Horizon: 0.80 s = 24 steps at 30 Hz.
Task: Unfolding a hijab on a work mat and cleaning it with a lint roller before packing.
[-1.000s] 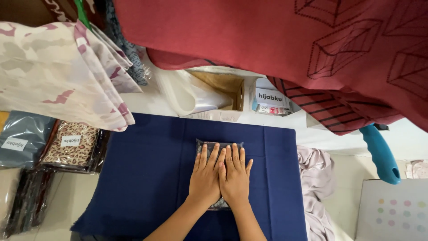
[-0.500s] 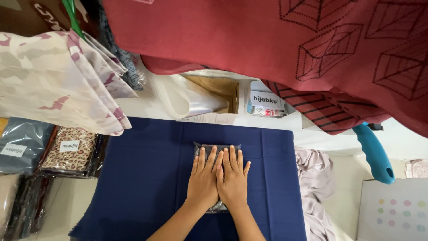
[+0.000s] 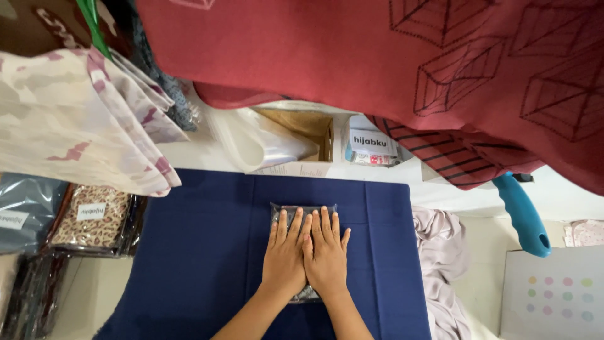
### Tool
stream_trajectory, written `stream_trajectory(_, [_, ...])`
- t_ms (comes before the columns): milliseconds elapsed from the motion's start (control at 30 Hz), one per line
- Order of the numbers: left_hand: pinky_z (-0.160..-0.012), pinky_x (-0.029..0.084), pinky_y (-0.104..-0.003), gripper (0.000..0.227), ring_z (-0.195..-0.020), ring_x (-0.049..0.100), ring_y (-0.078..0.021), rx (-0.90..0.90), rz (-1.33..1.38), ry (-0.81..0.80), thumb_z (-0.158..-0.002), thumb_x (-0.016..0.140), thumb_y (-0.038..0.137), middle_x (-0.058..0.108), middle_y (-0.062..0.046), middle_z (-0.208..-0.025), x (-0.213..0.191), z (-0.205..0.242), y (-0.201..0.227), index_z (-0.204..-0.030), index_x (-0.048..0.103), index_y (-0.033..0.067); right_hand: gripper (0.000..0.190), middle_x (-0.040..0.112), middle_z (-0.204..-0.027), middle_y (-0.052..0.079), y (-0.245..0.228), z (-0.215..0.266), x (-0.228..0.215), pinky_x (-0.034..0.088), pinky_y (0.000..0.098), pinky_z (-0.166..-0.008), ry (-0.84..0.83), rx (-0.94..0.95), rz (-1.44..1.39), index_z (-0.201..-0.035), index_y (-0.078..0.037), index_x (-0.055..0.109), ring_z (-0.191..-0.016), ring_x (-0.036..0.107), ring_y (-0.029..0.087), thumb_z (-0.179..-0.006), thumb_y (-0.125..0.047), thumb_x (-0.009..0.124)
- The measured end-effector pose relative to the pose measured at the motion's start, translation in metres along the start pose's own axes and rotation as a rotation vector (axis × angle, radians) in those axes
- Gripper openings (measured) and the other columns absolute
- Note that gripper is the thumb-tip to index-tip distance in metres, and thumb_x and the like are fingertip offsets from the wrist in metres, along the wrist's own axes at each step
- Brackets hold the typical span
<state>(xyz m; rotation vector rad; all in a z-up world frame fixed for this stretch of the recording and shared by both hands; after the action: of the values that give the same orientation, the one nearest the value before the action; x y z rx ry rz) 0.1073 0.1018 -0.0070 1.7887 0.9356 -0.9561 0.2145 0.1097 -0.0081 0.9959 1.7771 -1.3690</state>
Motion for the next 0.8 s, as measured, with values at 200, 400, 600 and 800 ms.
stream_trajectory(200, [-0.122, 0.011, -0.054, 0.064, -0.153, 0.014, -0.0433, -0.001, 0.014, -0.036, -0.099, 0.045, 0.032, 0.028, -0.020, -0.164, 0.002, -0.002, -0.002, -0.155, 0.035, 0.0027, 0.055, 0.042, -0.160, 0.014, -0.002, -0.001, -0.001, 0.016, 0.0665, -0.117, 0.010, 0.003, -0.005, -0.150, -0.010, 0.050, -0.152, 0.027, 0.039, -0.101, -0.035, 0.046])
stream_trajectory(400, [-0.122, 0.012, -0.054, 0.063, -0.153, 0.014, -0.0435, 0.014, 0.011, 0.001, -0.098, 0.046, 0.031, 0.030, -0.020, -0.163, 0.001, -0.001, -0.002, -0.154, 0.037, 0.0029, 0.054, 0.041, -0.161, 0.012, -0.003, -0.001, -0.002, 0.016, 0.0652, -0.118, -0.007, 0.032, 0.010, -0.150, -0.011, 0.050, -0.153, 0.026, 0.037, -0.101, -0.036, 0.045])
stream_trajectory(600, [-0.120, 0.017, -0.054, 0.063, -0.152, 0.018, -0.0439, 0.010, 0.026, 0.016, -0.097, 0.049, 0.029, 0.033, -0.021, -0.161, -0.004, -0.002, 0.000, -0.153, 0.038, 0.0026, 0.055, 0.043, -0.160, 0.012, -0.001, -0.002, 0.001, 0.015, 0.0649, -0.118, -0.003, 0.033, 0.011, -0.149, -0.011, 0.051, -0.152, 0.026, 0.037, -0.102, -0.038, 0.044])
stream_trajectory(800, [-0.123, 0.007, -0.050, 0.064, -0.155, 0.002, -0.0386, -0.105, -0.026, -0.287, -0.102, 0.031, 0.024, 0.012, -0.006, -0.170, -0.015, -0.006, 0.004, -0.164, 0.016, 0.0191, 0.058, 0.032, -0.167, 0.000, 0.013, -0.002, 0.011, 0.013, 0.0613, -0.122, -0.103, 0.045, 0.127, -0.158, -0.021, 0.042, -0.155, 0.023, 0.028, -0.105, -0.044, 0.036])
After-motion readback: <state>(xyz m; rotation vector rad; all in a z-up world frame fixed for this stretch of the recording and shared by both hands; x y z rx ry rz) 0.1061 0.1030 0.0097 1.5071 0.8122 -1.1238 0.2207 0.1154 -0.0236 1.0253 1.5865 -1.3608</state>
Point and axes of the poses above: each hand's wrist, its own z-axis away from the middle knuckle, its own x-axis out of the palm, y = z × x, the point moved 1 cm from there along -z, towards the middle knuckle
